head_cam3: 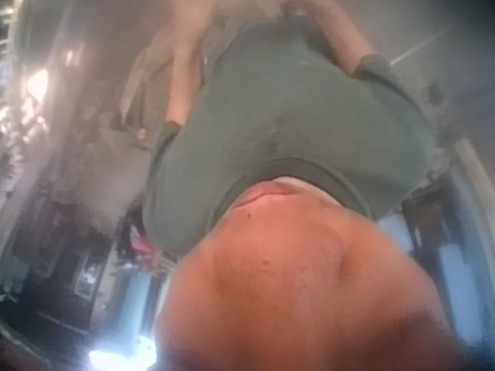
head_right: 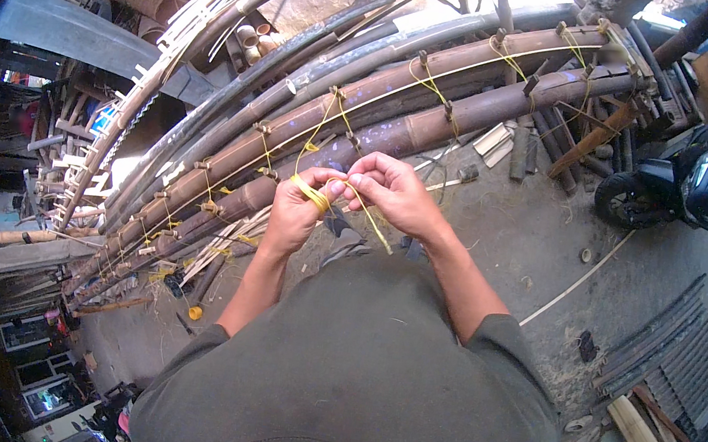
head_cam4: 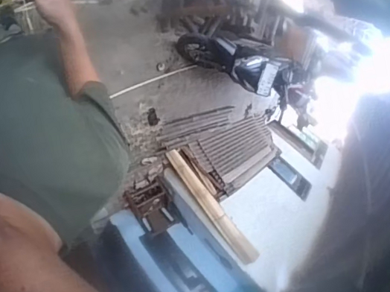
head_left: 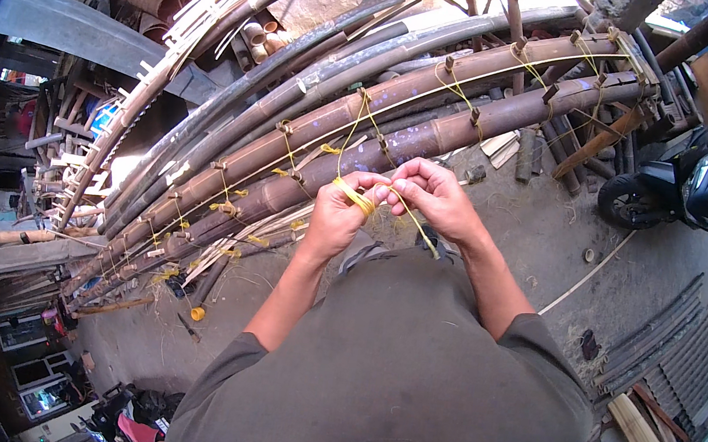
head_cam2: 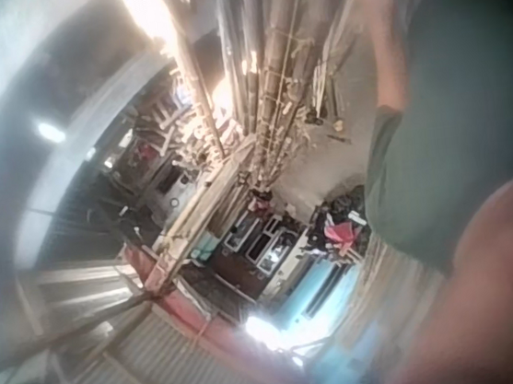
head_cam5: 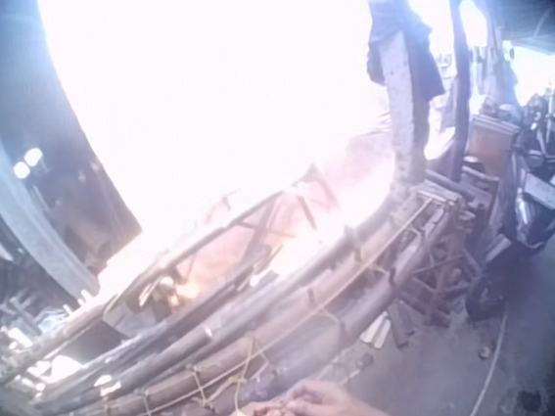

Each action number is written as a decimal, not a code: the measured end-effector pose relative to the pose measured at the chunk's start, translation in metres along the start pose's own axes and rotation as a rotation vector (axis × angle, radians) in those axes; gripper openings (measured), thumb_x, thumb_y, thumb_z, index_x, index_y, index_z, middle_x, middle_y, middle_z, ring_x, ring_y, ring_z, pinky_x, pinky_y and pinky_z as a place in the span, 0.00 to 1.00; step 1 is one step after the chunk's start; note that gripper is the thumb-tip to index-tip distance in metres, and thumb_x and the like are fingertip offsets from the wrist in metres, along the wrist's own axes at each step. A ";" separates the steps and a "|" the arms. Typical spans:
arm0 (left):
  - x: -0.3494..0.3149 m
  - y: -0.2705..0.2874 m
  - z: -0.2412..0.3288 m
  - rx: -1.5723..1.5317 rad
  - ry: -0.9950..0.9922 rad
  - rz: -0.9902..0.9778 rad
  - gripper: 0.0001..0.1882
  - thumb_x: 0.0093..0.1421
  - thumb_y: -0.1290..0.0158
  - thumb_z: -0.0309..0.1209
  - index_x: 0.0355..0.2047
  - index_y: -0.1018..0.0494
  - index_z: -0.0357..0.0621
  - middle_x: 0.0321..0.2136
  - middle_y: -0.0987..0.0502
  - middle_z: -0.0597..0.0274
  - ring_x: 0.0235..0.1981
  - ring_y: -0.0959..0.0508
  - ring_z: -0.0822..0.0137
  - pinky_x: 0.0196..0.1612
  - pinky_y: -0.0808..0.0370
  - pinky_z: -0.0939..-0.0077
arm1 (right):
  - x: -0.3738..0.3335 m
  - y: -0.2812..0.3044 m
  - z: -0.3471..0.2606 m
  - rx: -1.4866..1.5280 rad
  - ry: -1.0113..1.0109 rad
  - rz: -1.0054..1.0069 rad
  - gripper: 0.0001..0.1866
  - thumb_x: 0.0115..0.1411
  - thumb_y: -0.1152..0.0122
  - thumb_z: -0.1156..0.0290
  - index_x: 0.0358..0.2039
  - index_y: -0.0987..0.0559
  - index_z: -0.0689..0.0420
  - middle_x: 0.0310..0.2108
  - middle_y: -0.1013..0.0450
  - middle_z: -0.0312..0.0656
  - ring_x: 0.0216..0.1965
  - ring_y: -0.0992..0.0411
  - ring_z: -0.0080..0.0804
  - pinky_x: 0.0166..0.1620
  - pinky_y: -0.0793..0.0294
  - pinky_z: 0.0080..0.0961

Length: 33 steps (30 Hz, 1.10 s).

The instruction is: The person ties yellow string around a horizontal bamboo structure, wrapping and knotting the string at multiple points. The person repeatedly pulls, wraps, and secures the string along the bamboo poles.

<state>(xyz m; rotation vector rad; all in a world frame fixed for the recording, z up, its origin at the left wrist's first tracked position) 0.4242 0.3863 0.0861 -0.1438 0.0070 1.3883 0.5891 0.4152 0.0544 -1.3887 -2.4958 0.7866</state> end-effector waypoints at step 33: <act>0.002 0.004 0.006 0.540 -0.303 0.125 0.05 0.64 0.50 0.25 0.34 0.27 0.35 0.28 0.27 0.57 0.28 0.26 0.66 0.32 0.30 0.73 | -0.002 -0.017 -0.007 -0.620 0.453 0.276 0.08 0.62 0.42 0.71 0.37 0.23 0.63 0.28 0.25 0.40 0.28 0.28 0.24 0.33 0.28 0.21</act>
Point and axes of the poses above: each hand's wrist, its own x-axis towards the middle knuckle, its own y-axis out of the back of the hand, z = x × y, the point moved 2 cm from there along x, towards the middle knuckle
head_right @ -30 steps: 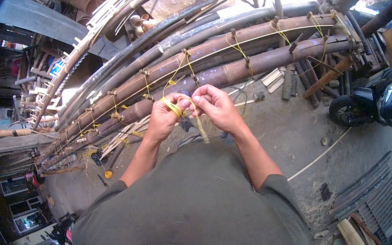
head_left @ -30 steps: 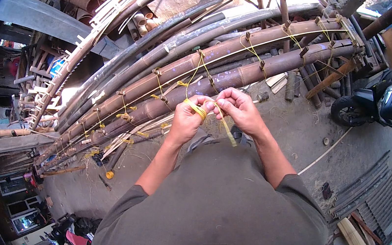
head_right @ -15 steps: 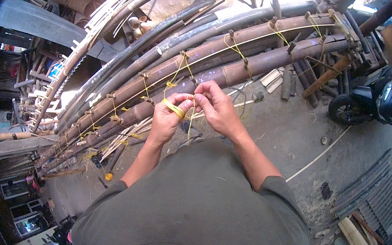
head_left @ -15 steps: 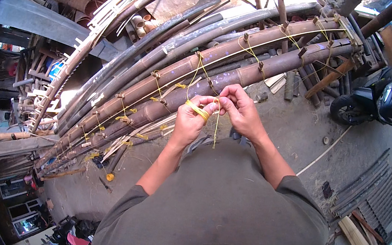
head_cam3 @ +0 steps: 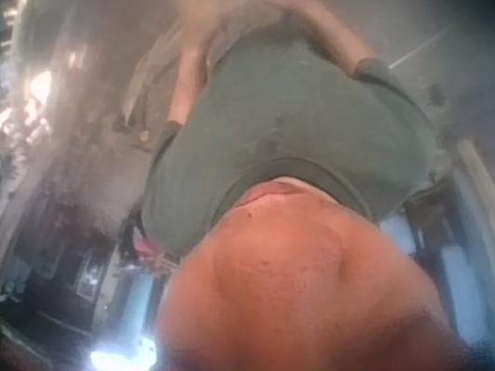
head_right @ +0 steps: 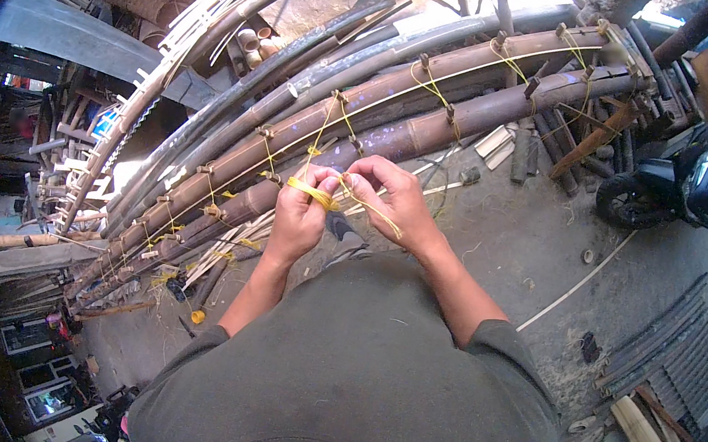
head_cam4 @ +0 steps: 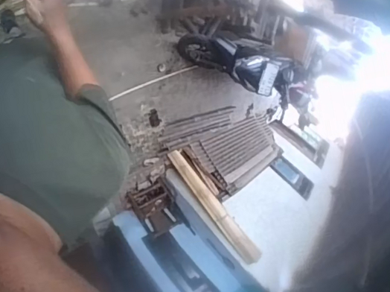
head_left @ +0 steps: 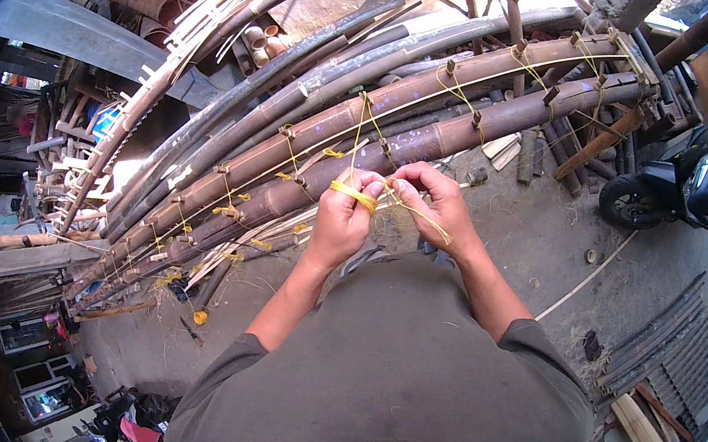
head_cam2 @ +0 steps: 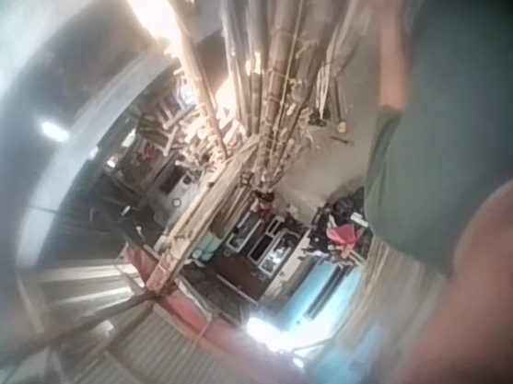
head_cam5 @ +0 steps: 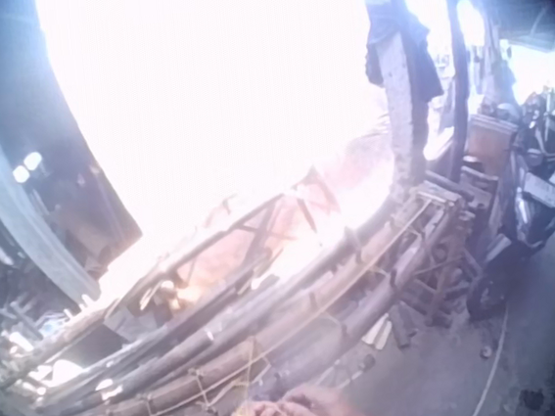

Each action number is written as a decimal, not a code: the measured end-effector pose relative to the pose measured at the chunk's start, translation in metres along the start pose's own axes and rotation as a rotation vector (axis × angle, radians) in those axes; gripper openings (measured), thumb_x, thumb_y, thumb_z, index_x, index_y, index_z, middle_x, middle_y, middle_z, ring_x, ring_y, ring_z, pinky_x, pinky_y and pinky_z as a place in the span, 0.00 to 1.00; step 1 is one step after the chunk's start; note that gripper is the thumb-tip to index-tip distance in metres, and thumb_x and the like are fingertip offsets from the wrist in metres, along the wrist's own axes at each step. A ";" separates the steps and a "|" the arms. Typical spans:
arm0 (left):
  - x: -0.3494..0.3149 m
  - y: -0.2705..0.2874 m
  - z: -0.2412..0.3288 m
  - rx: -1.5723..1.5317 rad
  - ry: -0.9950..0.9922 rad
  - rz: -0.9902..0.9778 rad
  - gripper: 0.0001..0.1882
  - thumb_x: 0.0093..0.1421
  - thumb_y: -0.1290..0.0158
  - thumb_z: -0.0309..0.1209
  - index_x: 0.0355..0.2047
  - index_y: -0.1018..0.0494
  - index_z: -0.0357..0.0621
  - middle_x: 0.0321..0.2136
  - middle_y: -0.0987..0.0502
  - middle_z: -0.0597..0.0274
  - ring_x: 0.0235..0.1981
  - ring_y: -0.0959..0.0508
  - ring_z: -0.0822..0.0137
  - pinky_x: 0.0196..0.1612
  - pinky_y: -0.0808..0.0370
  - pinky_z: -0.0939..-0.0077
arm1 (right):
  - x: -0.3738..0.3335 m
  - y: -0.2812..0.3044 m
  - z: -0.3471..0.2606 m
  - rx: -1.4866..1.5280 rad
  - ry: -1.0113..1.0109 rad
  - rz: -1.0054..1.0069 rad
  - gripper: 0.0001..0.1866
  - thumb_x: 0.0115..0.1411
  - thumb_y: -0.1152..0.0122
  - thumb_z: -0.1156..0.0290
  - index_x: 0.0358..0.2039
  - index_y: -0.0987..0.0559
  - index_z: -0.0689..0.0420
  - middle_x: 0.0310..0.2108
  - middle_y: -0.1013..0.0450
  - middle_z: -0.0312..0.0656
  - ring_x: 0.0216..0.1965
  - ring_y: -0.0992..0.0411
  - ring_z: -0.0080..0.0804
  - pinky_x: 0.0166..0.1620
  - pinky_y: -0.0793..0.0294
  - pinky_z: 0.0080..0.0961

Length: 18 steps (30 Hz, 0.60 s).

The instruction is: The person ties yellow string around a horizontal bamboo structure, wrapping and knotting the string at multiple points. The person repeatedly pulls, wraps, and secures the string along the bamboo poles.

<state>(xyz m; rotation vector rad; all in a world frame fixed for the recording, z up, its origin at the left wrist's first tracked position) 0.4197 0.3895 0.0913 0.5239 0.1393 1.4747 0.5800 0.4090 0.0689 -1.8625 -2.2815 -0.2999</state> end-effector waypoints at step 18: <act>-0.005 -0.002 0.004 0.084 -0.099 -0.026 0.03 0.60 0.46 0.22 0.34 0.26 0.35 0.28 0.25 0.53 0.28 0.23 0.60 0.32 0.28 0.70 | -0.007 0.007 -0.007 -0.085 -0.244 -0.163 0.07 0.60 0.42 0.71 0.33 0.26 0.63 0.22 0.30 0.36 0.23 0.34 0.19 0.28 0.32 0.22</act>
Point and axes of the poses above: each hand's wrist, its own x-axis towards the middle knuckle, its own y-axis out of the back of the hand, z = x × y, the point moved 2 cm from there along x, towards the middle knuckle
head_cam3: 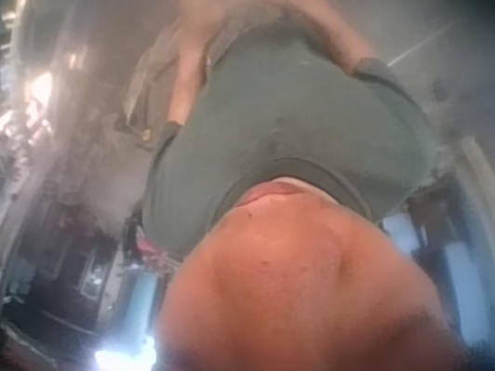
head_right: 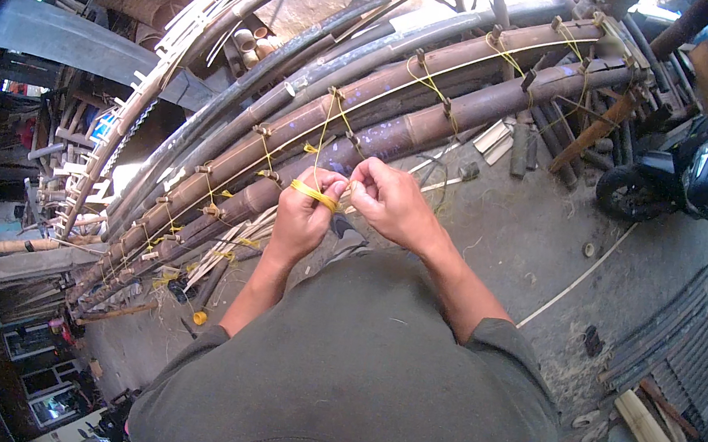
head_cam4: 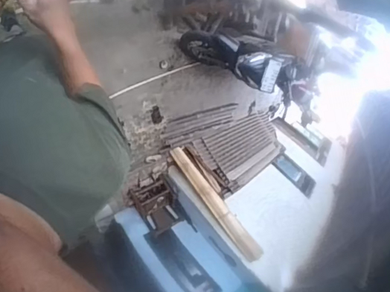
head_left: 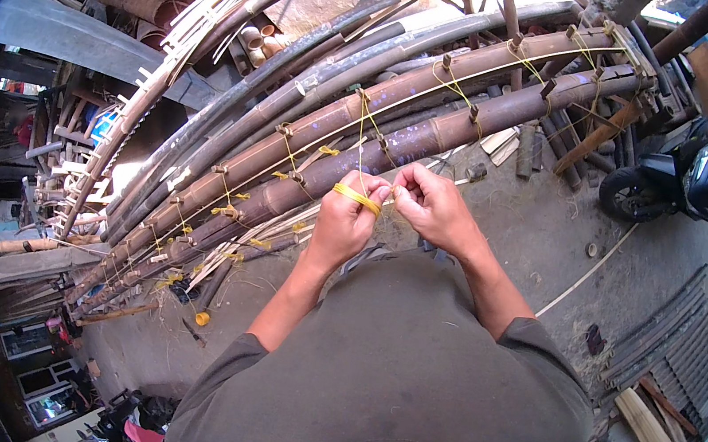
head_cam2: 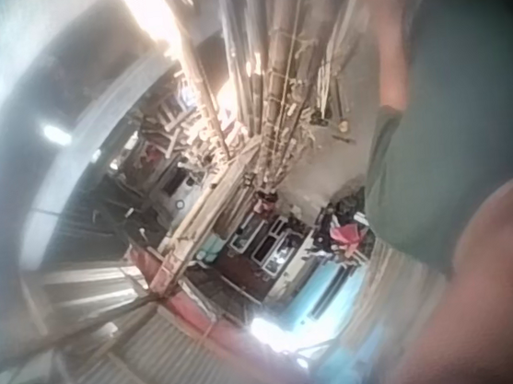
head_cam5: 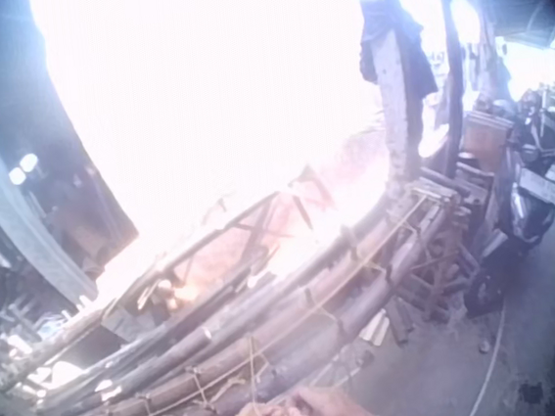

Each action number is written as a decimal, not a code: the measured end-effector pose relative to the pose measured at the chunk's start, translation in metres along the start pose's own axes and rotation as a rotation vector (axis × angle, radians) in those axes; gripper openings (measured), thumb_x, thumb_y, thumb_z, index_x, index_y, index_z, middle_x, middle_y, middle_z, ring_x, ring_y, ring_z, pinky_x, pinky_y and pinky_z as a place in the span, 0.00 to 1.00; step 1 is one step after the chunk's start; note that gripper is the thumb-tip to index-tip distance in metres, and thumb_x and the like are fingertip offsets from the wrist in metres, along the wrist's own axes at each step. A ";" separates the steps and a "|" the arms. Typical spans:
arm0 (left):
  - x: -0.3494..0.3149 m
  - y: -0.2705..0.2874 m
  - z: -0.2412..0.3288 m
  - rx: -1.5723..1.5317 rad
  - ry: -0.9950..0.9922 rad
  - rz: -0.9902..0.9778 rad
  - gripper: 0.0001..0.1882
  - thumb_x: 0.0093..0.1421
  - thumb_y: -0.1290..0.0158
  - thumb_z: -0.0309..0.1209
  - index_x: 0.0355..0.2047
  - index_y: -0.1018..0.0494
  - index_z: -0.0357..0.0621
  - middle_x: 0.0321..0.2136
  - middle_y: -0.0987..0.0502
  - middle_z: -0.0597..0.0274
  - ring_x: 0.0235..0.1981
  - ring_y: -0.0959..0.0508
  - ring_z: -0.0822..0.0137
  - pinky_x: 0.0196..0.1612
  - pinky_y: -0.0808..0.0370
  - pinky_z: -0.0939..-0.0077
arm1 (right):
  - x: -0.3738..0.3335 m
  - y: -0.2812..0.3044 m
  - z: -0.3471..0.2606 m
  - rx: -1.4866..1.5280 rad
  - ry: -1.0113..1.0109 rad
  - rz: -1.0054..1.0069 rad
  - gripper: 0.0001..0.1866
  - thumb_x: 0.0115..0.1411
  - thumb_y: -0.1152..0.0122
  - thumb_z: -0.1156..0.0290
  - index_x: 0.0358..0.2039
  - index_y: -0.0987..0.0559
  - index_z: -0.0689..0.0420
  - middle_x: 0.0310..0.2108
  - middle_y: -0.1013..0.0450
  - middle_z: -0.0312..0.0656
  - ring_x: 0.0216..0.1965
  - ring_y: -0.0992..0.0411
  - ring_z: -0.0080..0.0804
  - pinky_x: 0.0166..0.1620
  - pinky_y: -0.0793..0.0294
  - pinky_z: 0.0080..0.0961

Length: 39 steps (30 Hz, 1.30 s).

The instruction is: The person ties yellow string around a horizontal bamboo structure, wrapping and knotting the string at multiple points. The person repeatedly pulls, wraps, and secures the string along the bamboo poles.

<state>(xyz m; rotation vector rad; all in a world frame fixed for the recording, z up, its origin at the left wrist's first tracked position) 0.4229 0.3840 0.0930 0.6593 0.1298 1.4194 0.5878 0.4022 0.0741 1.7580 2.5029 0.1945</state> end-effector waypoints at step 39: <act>0.008 0.005 -0.017 -0.009 0.019 -0.152 0.06 0.62 0.52 0.28 0.30 0.33 0.37 0.24 0.31 0.55 0.27 0.29 0.60 0.32 0.32 0.69 | 0.005 -0.016 0.020 0.066 0.025 0.059 0.07 0.62 0.43 0.70 0.32 0.28 0.60 0.26 0.34 0.29 0.29 0.38 0.14 0.31 0.34 0.16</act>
Point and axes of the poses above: each hand's wrist, its own x-axis towards the middle knuckle, its own y-axis out of the back of the hand, z = x × y, the point moved 2 cm from there along x, towards the middle knuckle
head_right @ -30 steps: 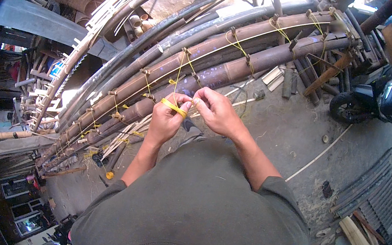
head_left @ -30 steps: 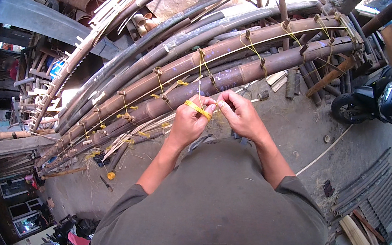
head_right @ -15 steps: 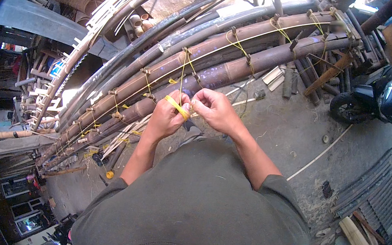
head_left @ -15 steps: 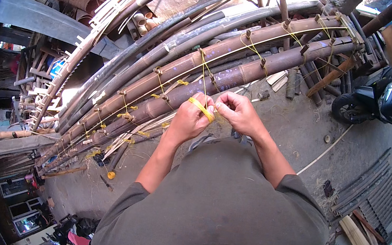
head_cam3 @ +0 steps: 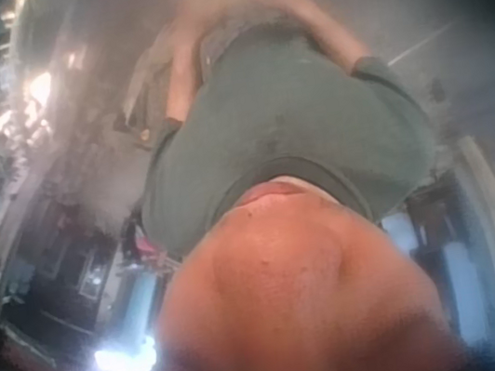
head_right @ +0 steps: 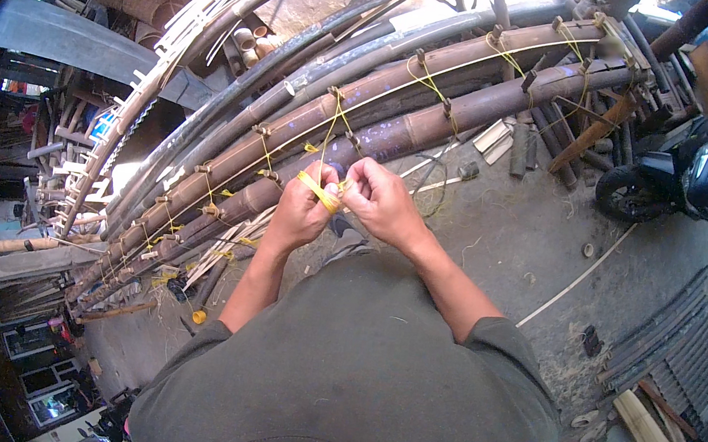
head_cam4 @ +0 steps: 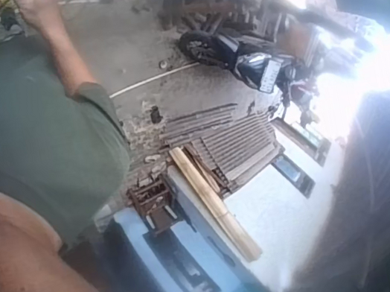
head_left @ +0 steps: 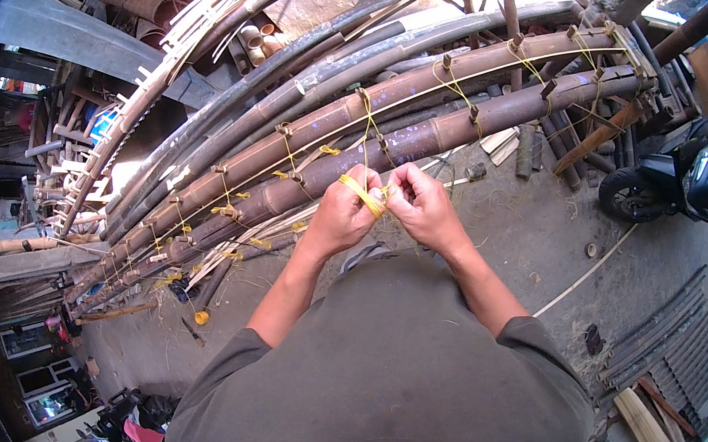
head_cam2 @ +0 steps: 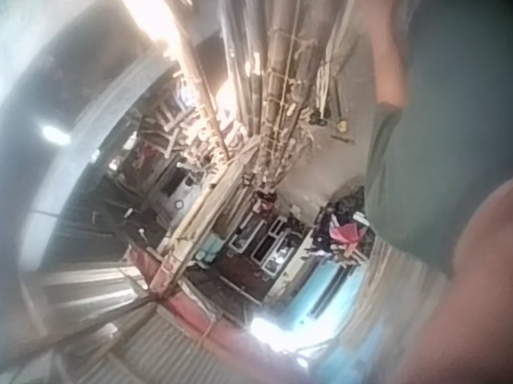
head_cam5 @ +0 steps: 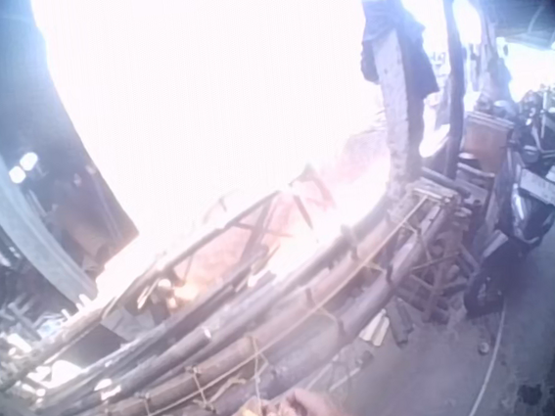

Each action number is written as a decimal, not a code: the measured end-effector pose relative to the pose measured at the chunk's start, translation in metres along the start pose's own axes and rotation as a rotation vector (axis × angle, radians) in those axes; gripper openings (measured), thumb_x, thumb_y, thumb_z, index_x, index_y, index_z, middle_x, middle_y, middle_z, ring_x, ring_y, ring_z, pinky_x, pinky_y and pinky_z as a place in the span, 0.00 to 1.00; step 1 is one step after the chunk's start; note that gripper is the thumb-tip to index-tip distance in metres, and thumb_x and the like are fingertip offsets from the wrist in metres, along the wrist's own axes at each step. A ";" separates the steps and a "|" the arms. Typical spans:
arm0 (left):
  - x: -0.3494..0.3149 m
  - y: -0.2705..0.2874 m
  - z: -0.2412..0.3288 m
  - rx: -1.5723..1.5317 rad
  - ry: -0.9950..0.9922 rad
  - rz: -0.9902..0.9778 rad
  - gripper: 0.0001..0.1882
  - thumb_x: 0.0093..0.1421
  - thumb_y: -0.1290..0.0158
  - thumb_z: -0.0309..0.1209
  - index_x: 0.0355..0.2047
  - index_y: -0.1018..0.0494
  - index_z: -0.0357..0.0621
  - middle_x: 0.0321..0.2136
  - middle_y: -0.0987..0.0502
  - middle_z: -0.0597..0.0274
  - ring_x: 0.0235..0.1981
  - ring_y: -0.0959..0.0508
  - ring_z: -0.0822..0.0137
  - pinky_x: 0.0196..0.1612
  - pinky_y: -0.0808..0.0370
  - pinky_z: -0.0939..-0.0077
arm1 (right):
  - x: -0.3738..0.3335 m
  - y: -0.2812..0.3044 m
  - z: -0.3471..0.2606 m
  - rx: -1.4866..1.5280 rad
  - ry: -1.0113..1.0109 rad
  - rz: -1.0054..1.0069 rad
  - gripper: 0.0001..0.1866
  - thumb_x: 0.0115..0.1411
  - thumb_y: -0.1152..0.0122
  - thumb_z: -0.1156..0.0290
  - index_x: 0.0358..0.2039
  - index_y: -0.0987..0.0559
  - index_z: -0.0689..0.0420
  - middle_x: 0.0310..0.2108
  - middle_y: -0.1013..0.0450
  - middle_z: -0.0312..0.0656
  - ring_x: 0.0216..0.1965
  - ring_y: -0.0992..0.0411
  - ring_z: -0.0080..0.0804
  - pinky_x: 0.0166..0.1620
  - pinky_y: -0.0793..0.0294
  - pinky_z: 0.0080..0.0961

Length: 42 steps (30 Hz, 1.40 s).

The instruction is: The person ties yellow string around a horizontal bamboo structure, wrapping and knotting the string at multiple points. The person repeatedly pulls, wraps, and secures the string along the bamboo poles.

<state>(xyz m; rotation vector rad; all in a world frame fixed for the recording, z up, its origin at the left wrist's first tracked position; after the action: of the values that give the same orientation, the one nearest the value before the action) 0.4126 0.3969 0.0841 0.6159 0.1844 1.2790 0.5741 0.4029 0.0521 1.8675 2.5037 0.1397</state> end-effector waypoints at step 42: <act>-0.002 -0.011 -0.005 0.053 -0.041 0.094 0.05 0.61 0.52 0.25 0.29 0.34 0.36 0.23 0.33 0.54 0.24 0.31 0.60 0.31 0.32 0.69 | 0.008 0.017 -0.024 -0.180 0.146 0.148 0.06 0.48 0.40 0.73 0.25 0.27 0.60 0.20 0.34 0.40 0.22 0.32 0.26 0.27 0.31 0.24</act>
<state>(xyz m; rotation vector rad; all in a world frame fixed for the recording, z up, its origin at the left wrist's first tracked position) 0.4194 0.3948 0.0740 0.7022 0.1573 1.3549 0.5868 0.4137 0.0775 2.0326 2.3433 0.5038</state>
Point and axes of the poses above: each hand's wrist, its own x-axis towards the middle knuckle, its own y-axis out of the back of the hand, z = x × y, the point moved 2 cm from there along x, towards the middle knuckle
